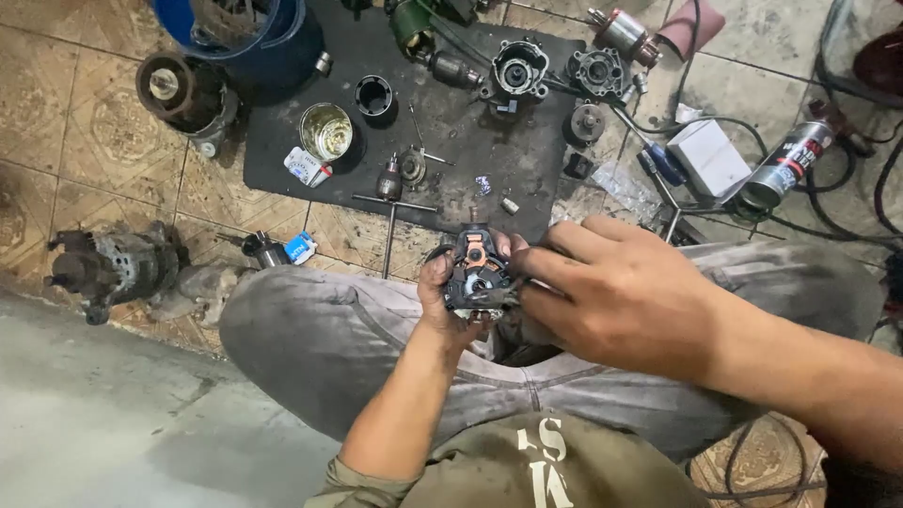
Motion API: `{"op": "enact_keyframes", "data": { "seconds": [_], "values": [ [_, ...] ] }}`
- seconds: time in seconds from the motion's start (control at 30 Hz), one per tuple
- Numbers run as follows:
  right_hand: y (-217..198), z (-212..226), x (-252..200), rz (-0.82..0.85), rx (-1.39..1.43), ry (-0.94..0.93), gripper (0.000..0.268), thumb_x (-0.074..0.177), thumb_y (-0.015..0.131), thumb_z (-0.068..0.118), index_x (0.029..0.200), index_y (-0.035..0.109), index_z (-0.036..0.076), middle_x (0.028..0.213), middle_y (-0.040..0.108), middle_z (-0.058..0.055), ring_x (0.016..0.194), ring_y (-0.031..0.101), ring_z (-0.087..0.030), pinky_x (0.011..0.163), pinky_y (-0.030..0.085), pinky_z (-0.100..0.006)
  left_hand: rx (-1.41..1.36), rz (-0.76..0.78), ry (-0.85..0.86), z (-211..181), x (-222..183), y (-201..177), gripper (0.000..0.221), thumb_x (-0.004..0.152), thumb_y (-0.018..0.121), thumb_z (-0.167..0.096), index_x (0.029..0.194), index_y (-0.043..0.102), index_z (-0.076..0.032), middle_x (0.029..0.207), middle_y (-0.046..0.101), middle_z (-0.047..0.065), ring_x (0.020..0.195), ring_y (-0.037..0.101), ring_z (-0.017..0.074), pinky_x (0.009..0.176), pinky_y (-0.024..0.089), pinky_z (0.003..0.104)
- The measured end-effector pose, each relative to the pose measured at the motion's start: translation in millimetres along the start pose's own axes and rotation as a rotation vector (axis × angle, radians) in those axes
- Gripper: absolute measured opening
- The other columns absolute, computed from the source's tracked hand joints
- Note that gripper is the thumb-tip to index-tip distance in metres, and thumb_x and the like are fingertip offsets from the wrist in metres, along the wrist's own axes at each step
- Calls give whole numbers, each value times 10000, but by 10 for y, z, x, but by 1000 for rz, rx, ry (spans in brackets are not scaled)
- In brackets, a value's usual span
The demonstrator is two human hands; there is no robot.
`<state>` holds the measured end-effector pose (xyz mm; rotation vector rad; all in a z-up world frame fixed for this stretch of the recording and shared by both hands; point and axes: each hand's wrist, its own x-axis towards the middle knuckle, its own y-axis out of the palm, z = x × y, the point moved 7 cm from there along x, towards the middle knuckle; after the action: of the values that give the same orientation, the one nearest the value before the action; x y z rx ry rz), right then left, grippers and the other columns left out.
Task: Reassembling the internal components of a small electric motor, including the brush holder and housing.
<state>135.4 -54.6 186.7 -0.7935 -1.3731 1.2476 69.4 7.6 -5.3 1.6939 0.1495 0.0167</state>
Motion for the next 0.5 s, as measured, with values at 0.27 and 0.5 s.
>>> {"op": "enact_keyframes", "data": {
  "seconds": [0.27, 0.5],
  "values": [
    [126, -24, -59, 51, 8, 0, 174, 998, 610, 260, 870, 608, 143, 1107, 641, -95, 784, 562, -242, 611, 504, -397, 10, -64, -29, 32, -35, -117, 639, 794, 721, -466, 1215, 566, -11, 1169, 609, 153, 997, 662, 281, 772, 549, 377],
    [259, -33, -117, 256, 34, -51, 79, 990, 627, 170, 928, 622, 122, 1012, 636, -82, 781, 580, -214, 505, 542, -350, -40, -136, -68, 112, -52, -262, 640, 782, 720, -448, 1233, 593, -11, 1046, 669, 110, 899, 669, 218, 709, 533, 303]
  ]
}}
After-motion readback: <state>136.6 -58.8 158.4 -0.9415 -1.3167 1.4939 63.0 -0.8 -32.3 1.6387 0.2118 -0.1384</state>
